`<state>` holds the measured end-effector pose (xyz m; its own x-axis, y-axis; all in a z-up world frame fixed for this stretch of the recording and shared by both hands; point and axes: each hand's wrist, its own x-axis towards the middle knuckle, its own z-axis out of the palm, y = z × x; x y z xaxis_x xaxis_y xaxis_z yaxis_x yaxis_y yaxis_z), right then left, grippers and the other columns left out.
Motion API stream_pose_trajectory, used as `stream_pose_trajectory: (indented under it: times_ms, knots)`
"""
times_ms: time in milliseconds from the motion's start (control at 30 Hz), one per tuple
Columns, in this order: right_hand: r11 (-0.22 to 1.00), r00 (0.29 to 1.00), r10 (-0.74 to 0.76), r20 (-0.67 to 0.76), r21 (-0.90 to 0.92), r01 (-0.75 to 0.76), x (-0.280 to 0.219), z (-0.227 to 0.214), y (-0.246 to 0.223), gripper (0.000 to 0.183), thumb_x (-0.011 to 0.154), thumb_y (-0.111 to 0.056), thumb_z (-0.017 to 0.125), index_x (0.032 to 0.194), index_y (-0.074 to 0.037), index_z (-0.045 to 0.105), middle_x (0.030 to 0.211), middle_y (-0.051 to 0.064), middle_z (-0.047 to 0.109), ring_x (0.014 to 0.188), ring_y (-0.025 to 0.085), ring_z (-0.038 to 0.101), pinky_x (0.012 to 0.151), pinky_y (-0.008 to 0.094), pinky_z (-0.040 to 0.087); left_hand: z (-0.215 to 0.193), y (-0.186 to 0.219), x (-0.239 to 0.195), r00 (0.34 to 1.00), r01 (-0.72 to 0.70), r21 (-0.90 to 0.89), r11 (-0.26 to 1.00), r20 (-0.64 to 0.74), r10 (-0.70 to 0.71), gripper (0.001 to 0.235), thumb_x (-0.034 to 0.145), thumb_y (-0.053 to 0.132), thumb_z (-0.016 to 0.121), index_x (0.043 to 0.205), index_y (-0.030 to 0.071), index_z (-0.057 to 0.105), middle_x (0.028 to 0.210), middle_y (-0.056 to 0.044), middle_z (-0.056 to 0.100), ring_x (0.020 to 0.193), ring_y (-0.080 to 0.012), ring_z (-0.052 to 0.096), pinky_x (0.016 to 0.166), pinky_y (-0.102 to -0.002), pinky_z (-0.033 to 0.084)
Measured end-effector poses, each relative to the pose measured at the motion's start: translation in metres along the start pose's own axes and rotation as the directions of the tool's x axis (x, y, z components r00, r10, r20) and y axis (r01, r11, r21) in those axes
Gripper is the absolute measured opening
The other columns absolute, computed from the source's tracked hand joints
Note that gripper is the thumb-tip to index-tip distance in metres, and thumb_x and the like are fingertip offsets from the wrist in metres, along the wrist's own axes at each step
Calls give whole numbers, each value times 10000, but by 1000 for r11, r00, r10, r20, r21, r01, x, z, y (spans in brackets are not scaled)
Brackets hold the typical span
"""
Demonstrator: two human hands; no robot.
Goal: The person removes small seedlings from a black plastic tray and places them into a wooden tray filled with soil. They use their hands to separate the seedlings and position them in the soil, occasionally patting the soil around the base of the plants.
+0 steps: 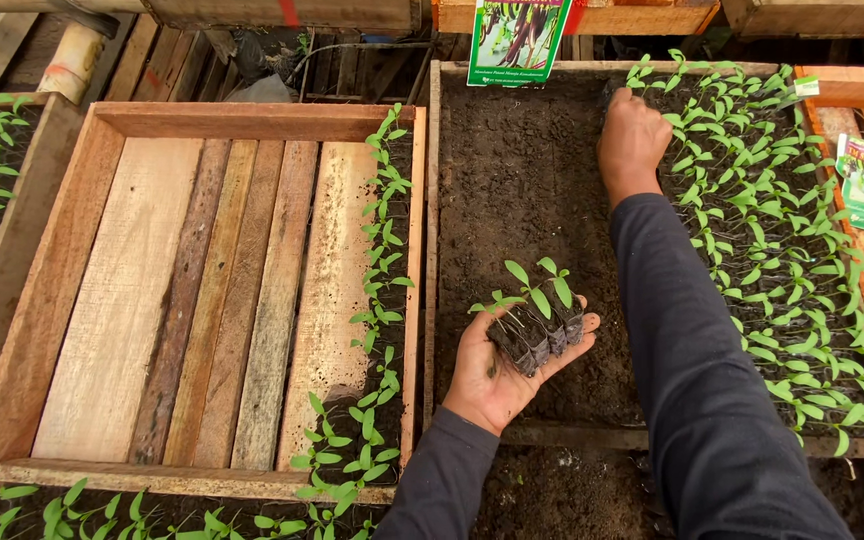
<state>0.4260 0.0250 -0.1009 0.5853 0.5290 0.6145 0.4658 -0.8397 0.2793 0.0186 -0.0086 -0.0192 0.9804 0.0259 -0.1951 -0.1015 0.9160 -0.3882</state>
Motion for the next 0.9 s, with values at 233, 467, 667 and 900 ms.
stream_pose_trajectory:
  times_ms: [233, 467, 667, 900]
  knots:
    - [998, 997, -60, 40, 19, 59, -4, -2, 7, 217, 779, -12, 658, 918, -135, 545, 679, 26, 674, 549, 255, 702, 443, 386, 518, -1, 5, -3, 1000, -19, -60, 998, -25, 17, 607, 948, 181, 585, 1434, -143, 421, 1439, -404, 420, 1350, -585, 346, 1106, -659, 338]
    - [890, 986, -166, -32, 426, 164, -36, -88, 44, 184, 925, -40, 611, 1086, -35, 520, 800, 201, 687, 680, 447, 694, 582, 589, 553, 6, 2, -16, 992, -109, -52, 993, -70, 106, 472, 986, 130, 570, 1382, -112, 482, 1439, -392, 417, 1308, -587, 398, 1092, -744, 333]
    - [619, 958, -275, -79, 748, 239, -98, -189, 69, 193, 1005, -37, 641, 1166, -75, 539, 886, 165, 703, 794, 423, 700, 704, 531, 577, 18, -1, -48, 982, -172, -31, 985, -81, 169, 504, 950, 133, 602, 1374, -109, 477, 1428, -394, 431, 1295, -586, 417, 1072, -745, 344]
    - [399, 943, -320, -89, 890, 219, -193, -294, 72, 80, 972, -75, 652, 1037, -104, 616, 836, 69, 746, 677, 270, 719, 662, 389, 598, 18, -23, -97, 977, -183, 4, 983, -112, 182, 498, 939, 125, 634, 1350, -120, 495, 1390, -422, 450, 1232, -624, 440, 1004, -765, 374]
